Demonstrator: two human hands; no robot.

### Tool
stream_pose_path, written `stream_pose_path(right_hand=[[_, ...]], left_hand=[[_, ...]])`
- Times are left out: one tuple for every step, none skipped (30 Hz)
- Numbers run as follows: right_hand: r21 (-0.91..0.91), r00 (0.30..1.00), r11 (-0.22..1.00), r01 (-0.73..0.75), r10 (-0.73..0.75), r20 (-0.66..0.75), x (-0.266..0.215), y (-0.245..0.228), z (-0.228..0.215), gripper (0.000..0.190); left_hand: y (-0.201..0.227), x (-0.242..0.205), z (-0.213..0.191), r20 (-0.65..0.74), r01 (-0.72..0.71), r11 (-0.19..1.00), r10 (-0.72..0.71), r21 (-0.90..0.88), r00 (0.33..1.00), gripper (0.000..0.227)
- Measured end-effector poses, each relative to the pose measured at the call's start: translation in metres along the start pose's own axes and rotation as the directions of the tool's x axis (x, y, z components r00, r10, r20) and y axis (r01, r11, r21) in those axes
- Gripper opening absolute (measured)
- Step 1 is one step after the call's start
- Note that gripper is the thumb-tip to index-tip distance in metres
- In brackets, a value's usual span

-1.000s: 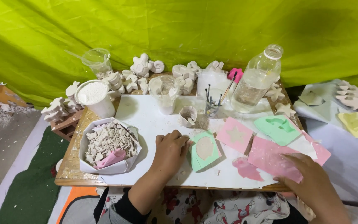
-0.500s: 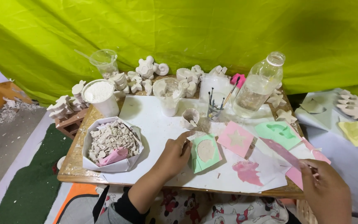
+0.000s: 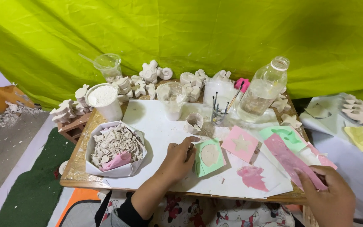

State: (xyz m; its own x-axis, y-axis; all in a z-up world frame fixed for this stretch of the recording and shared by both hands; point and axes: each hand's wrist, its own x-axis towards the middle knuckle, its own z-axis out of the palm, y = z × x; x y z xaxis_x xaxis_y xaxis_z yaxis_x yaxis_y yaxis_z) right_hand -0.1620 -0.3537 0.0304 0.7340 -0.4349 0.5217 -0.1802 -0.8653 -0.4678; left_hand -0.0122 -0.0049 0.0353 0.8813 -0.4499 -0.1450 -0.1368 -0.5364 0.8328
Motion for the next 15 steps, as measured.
stream_pose_path(right_hand=[[0.001, 1.0, 1.0, -0.002, 0.002, -0.001, -0.003, -0.011, 0.003, 0.021], [-0.062, 0.991, 0.996, 0.069, -0.076, -0.107, -0.006, -0.021, 0.005, 0.016], [-0.131, 0.966, 0.982, 0.133, -0.159, -0.206, -0.01, -0.032, 0.007, 0.012], [-0.133, 0.965, 0.982, 0.133, -0.159, -0.209, -0.016, -0.058, 0.006, 0.012], [0.118, 0.986, 0.982, 0.147, -0.136, -0.094, -0.022, -0.085, 0.005, 0.015], [0.368, 0.989, 0.921, 0.127, -0.146, 0.026, -0.027, -0.112, 0.005, 0.018], [0.369, 0.989, 0.921, 0.128, -0.147, 0.022, -0.031, -0.12, 0.006, 0.018], [0.416, 0.986, 0.899, 0.134, -0.162, 0.033, -0.037, -0.128, 0.007, 0.015], [0.463, 0.983, 0.875, 0.139, -0.179, 0.042, -0.043, -0.136, 0.008, 0.014], [0.463, 0.983, 0.875, 0.139, -0.178, 0.04, -0.038, -0.127, 0.01, 0.014], [0.334, 0.991, 0.933, 0.134, -0.134, -0.024, -0.033, -0.118, 0.012, 0.014], [0.198, 0.991, 0.973, 0.116, -0.1, -0.09, -0.029, -0.109, 0.012, 0.015], [0.196, 0.991, 0.974, 0.116, -0.1, -0.089, -0.029, -0.096, 0.018, 0.015], [0.107, 0.986, 0.989, 0.103, -0.088, -0.138, -0.028, -0.084, 0.024, 0.013], [0.018, 0.979, 0.996, 0.085, -0.08, -0.189, -0.027, -0.072, 0.029, 0.013]], left_hand=[[-0.003, 0.002, 0.001, 0.001, 0.0, 1.0, 0.0, 0.002, 1.0, 0.038], [-0.006, 0.004, 0.003, -0.018, -0.081, 0.995, 0.082, 0.057, 0.996, 0.037], [-0.009, 0.006, 0.005, -0.033, -0.16, 0.981, 0.165, 0.113, 0.986, 0.036], [-0.009, 0.005, 0.005, -0.032, -0.164, 0.98, 0.169, 0.113, 0.985, 0.036], [-0.008, 0.004, 0.005, -0.021, -0.176, 0.977, 0.18, 0.116, 0.983, 0.041], [-0.008, 0.003, 0.004, -0.01, -0.186, 0.975, 0.189, 0.121, 0.982, 0.05], [-0.004, 0.002, 0.002, -0.011, -0.189, 0.974, 0.192, 0.122, 0.981, 0.05], [-0.001, 0.0, 0.0, 0.0, -0.183, 0.978, 0.184, 0.1, 0.983, 0.054], [0.002, -0.001, -0.002, 0.012, -0.176, 0.981, 0.176, 0.078, 0.984, 0.059], [0.001, -0.001, -0.002, 0.012, -0.179, 0.981, 0.178, 0.08, 0.984, 0.059], [0.0, -0.001, -0.003, 0.024, -0.221, 0.97, 0.22, 0.101, 0.975, 0.061], [-0.002, -0.002, -0.002, 0.038, -0.261, 0.958, 0.258, 0.119, 0.965, 0.063], [0.007, -0.006, -0.006, 0.038, -0.261, 0.958, 0.259, 0.116, 0.965, 0.063], [0.016, -0.01, -0.011, 0.09, -0.112, 0.993, 0.11, 0.027, 0.99, 0.065], [0.025, -0.015, -0.016, 0.154, 0.045, 0.998, -0.037, -0.052, 0.987, 0.068]])
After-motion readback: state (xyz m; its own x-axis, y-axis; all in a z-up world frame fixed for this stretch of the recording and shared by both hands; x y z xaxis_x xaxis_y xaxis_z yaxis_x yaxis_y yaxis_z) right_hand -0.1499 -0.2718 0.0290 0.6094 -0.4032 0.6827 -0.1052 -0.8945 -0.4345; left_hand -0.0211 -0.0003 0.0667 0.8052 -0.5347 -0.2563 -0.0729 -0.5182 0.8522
